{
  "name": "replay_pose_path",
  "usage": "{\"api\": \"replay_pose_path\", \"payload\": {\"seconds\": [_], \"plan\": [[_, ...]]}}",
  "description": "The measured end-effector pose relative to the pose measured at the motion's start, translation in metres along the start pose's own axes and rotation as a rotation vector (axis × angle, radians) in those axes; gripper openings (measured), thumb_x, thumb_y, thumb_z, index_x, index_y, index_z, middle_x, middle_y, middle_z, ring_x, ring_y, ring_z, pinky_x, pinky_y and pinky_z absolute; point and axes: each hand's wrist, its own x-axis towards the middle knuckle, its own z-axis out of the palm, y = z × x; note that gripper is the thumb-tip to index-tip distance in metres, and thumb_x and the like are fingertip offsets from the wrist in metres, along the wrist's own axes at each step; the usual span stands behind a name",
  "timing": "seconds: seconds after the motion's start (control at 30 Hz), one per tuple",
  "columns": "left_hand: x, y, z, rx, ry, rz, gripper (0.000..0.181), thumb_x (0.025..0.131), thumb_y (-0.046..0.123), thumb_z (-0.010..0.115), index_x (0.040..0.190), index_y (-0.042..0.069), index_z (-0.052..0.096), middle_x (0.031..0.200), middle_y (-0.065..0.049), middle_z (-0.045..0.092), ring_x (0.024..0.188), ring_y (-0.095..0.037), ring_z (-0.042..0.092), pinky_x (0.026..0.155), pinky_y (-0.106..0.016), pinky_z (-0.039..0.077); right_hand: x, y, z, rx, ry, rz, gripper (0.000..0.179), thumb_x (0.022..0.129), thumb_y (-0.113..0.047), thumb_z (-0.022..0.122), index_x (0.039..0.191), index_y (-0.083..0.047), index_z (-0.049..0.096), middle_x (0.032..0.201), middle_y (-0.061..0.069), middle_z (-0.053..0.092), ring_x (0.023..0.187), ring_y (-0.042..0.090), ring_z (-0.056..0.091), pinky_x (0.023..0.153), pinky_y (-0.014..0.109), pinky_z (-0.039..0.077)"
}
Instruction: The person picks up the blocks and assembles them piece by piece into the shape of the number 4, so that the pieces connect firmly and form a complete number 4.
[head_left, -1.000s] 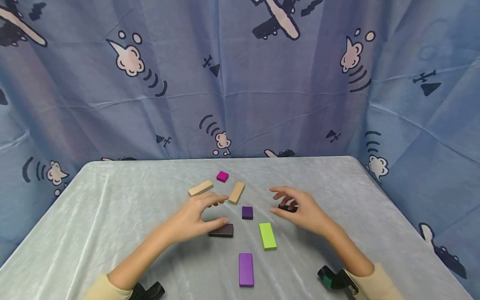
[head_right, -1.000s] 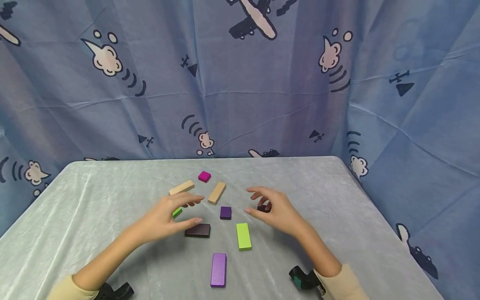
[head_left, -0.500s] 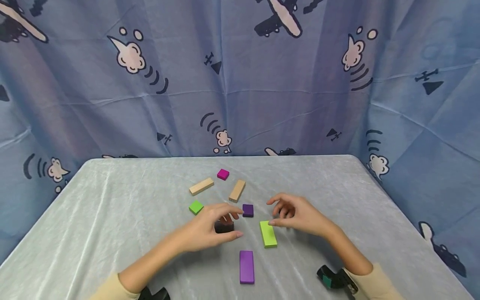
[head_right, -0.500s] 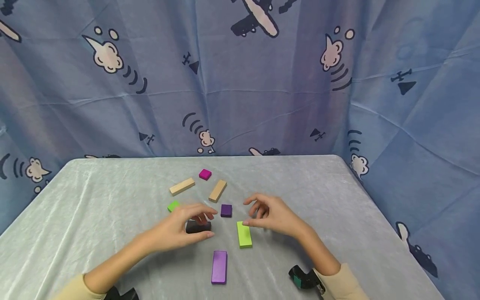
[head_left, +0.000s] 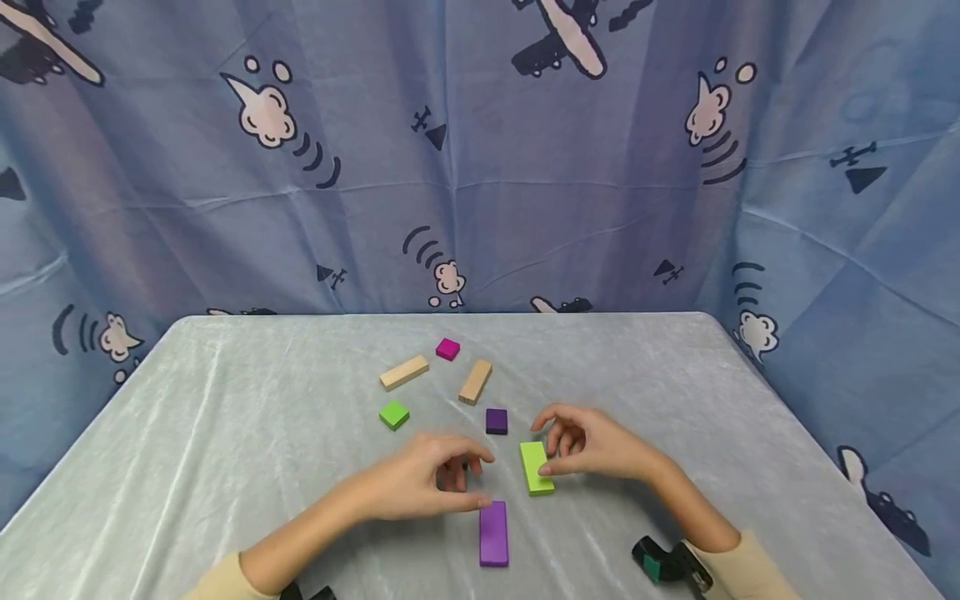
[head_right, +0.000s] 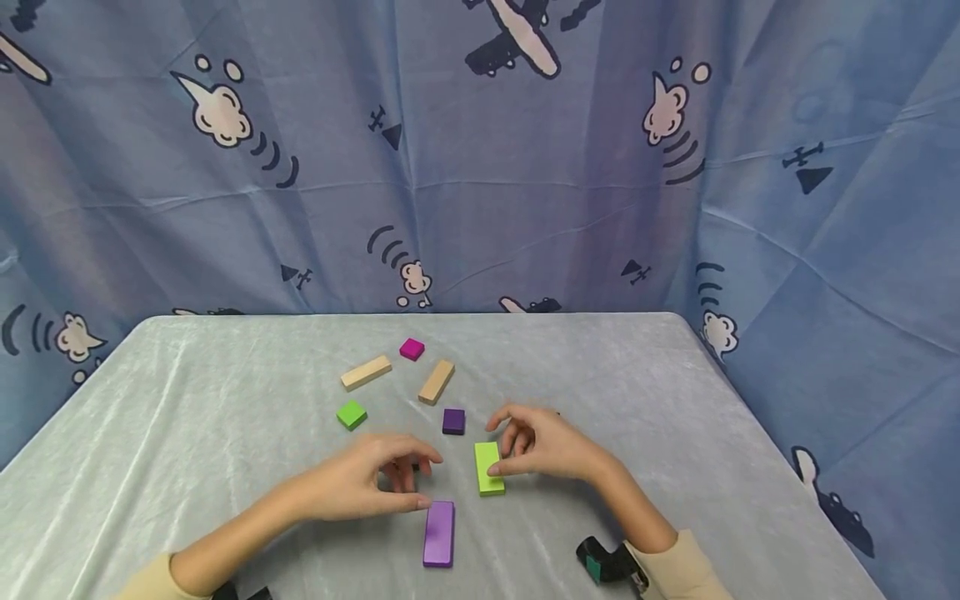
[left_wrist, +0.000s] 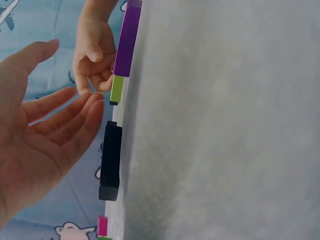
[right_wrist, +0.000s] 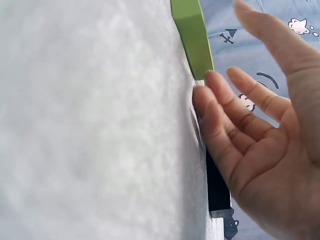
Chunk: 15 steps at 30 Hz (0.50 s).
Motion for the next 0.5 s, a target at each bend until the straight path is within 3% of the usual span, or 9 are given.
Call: {"api": "replay_pose_path", "payload": {"seconds": [0.23, 0.5], "plan": [[-0.0013, -0.0022, 0.0057, -0.037, -0.109, -0.086, 0.043, 0.094, 0.03, 0.082, 0.128, 0.006, 0.069, 0.105, 0.002, 0.07, 0.082, 0.004, 0.063, 0.075, -0.019, 0.058, -0.0023, 0.0046, 0.0025, -0.039, -0.05, 0.022, 0.049, 0.085, -0.019, 0.09, 0.124, -0.002, 0.064, 0.092, 0.008, 0.067, 0.069, 0.006, 0.055, 0.061, 0.023, 0.051], [-0.0024, -0.0081, 0.0096, -0.043, -0.137, -0.065, 0.047, 0.089, 0.03, 0.087, 0.126, 0.008, 0.067, 0.104, 0.01, 0.066, 0.086, 0.003, 0.062, 0.076, -0.019, 0.056, 0.0005, 0.0045, 0.0014, -0.061, -0.067, 0.01, 0.052, 0.082, -0.019, 0.092, 0.123, -0.002, 0.064, 0.093, 0.006, 0.066, 0.071, 0.007, 0.055, 0.064, 0.023, 0.05]]}}
